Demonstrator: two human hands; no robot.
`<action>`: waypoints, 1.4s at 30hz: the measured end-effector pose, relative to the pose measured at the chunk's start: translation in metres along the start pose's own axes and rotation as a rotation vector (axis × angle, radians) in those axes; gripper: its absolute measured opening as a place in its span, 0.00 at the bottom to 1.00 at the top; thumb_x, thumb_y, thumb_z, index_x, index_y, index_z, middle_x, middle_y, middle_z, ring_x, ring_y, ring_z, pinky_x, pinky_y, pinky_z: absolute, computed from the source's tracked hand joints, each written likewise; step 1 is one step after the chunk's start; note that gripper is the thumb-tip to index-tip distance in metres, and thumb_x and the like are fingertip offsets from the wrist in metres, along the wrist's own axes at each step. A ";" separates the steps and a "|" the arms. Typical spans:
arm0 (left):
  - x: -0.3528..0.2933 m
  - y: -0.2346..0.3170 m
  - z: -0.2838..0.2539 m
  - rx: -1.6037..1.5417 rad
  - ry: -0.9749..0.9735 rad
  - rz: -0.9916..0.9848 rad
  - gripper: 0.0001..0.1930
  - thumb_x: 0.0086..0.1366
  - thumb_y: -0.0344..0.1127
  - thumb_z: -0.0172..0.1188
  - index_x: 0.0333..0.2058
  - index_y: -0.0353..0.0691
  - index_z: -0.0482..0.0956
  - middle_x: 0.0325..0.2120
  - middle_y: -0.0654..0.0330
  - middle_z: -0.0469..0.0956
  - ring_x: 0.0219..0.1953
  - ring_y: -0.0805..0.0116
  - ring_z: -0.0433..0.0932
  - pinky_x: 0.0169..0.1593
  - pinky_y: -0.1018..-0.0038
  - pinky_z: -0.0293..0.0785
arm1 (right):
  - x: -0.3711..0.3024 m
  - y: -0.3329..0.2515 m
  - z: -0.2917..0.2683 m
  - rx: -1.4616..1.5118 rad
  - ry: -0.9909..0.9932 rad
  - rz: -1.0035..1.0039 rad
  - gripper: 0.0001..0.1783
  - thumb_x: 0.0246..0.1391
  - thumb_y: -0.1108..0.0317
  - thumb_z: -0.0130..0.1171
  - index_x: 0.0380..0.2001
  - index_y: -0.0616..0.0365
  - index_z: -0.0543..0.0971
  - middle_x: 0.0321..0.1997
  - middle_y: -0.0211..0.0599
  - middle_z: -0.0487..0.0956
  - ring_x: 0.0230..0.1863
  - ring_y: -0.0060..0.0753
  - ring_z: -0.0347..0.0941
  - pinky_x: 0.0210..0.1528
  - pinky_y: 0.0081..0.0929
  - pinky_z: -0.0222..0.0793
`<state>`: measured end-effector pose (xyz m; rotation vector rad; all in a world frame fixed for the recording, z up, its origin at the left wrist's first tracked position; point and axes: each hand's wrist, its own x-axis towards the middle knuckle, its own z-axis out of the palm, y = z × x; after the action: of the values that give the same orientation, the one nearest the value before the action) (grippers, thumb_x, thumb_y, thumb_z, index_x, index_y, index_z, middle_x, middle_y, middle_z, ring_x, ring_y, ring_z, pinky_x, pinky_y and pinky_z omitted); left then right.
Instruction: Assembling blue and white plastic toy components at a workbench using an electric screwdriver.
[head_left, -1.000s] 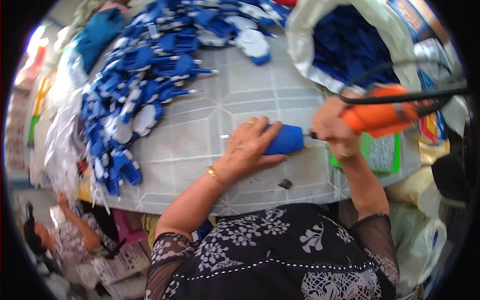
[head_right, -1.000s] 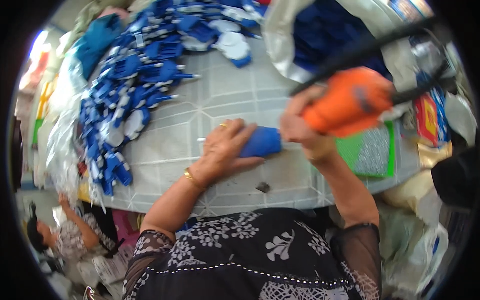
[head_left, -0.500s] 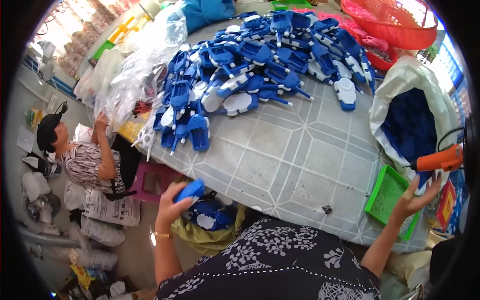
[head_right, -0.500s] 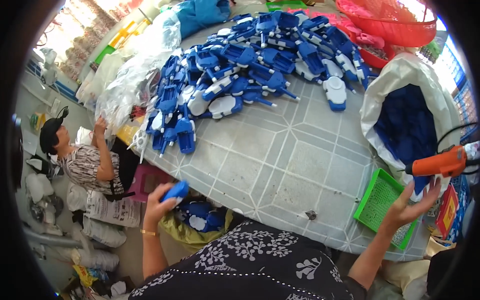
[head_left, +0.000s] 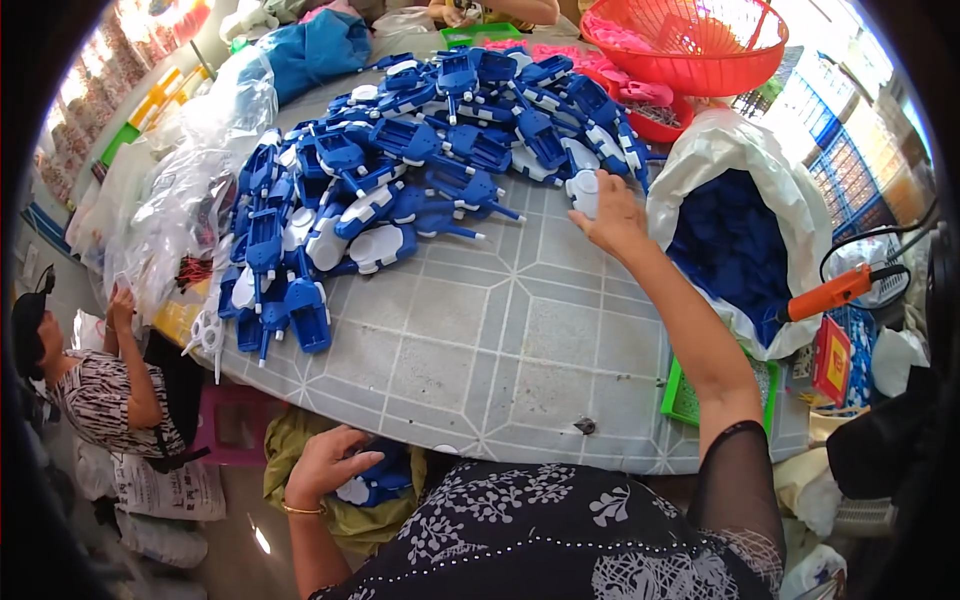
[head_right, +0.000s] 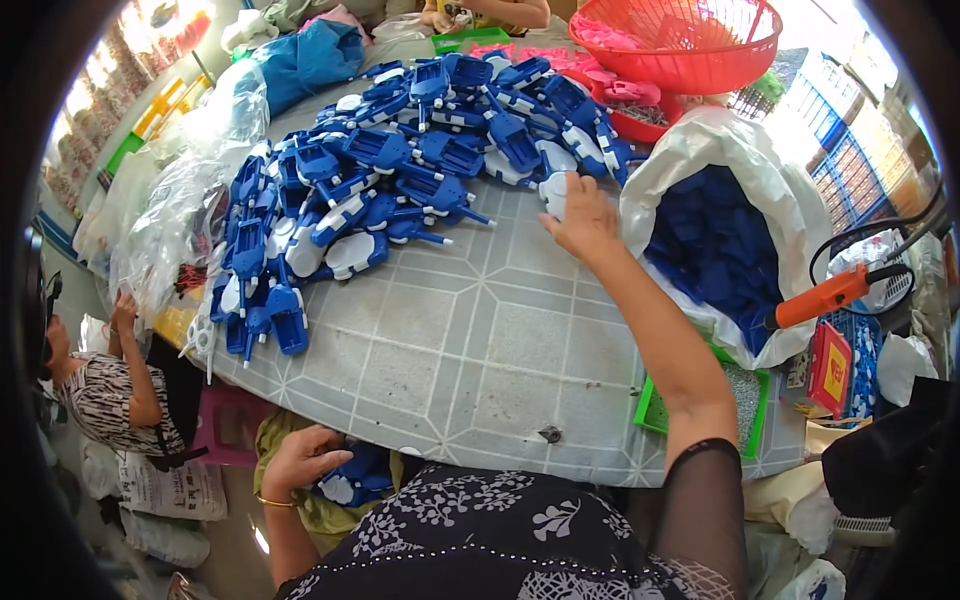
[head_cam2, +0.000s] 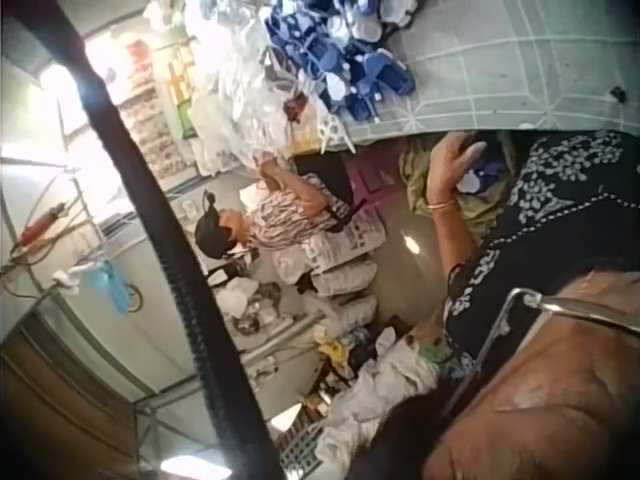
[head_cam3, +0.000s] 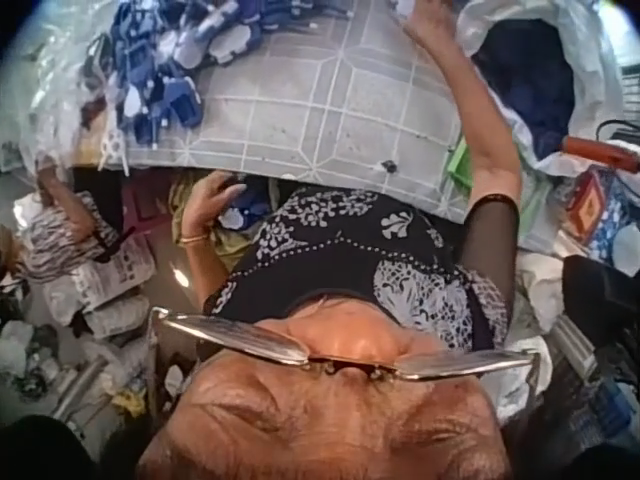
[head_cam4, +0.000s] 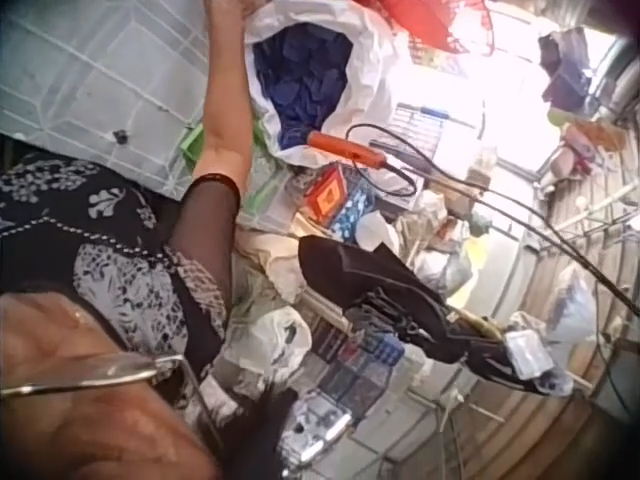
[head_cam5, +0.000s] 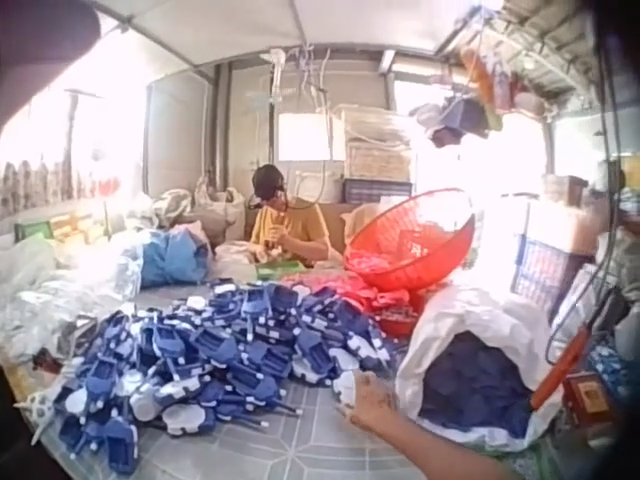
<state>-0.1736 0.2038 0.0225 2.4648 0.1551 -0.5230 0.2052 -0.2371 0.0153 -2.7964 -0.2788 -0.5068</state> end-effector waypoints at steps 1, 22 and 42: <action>0.002 0.026 -0.011 -0.014 0.023 0.110 0.21 0.59 0.53 0.74 0.37 0.39 0.86 0.27 0.52 0.82 0.30 0.50 0.81 0.35 0.60 0.76 | 0.009 -0.005 0.004 -0.045 -0.127 0.036 0.43 0.52 0.52 0.73 0.65 0.56 0.66 0.64 0.52 0.72 0.63 0.59 0.72 0.61 0.53 0.72; 0.202 0.264 0.084 0.267 0.263 1.103 0.43 0.51 0.44 0.77 0.64 0.41 0.70 0.55 0.50 0.71 0.58 0.47 0.72 0.61 0.53 0.67 | -0.160 0.036 -0.059 1.265 -0.741 0.383 0.26 0.70 0.44 0.50 0.42 0.57 0.83 0.35 0.37 0.80 0.35 0.33 0.80 0.34 0.33 0.78; 0.196 0.243 0.079 0.293 0.083 1.087 0.47 0.50 0.61 0.76 0.62 0.38 0.73 0.46 0.50 0.74 0.51 0.50 0.74 0.56 0.57 0.67 | -0.114 0.167 -0.070 0.090 0.290 0.279 0.17 0.68 0.62 0.58 0.57 0.54 0.81 0.42 0.44 0.85 0.39 0.44 0.84 0.39 0.39 0.75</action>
<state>0.0355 -0.0418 0.0167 2.3865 -1.2269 0.0505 0.1180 -0.4315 -0.0042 -2.5719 0.1449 -0.7952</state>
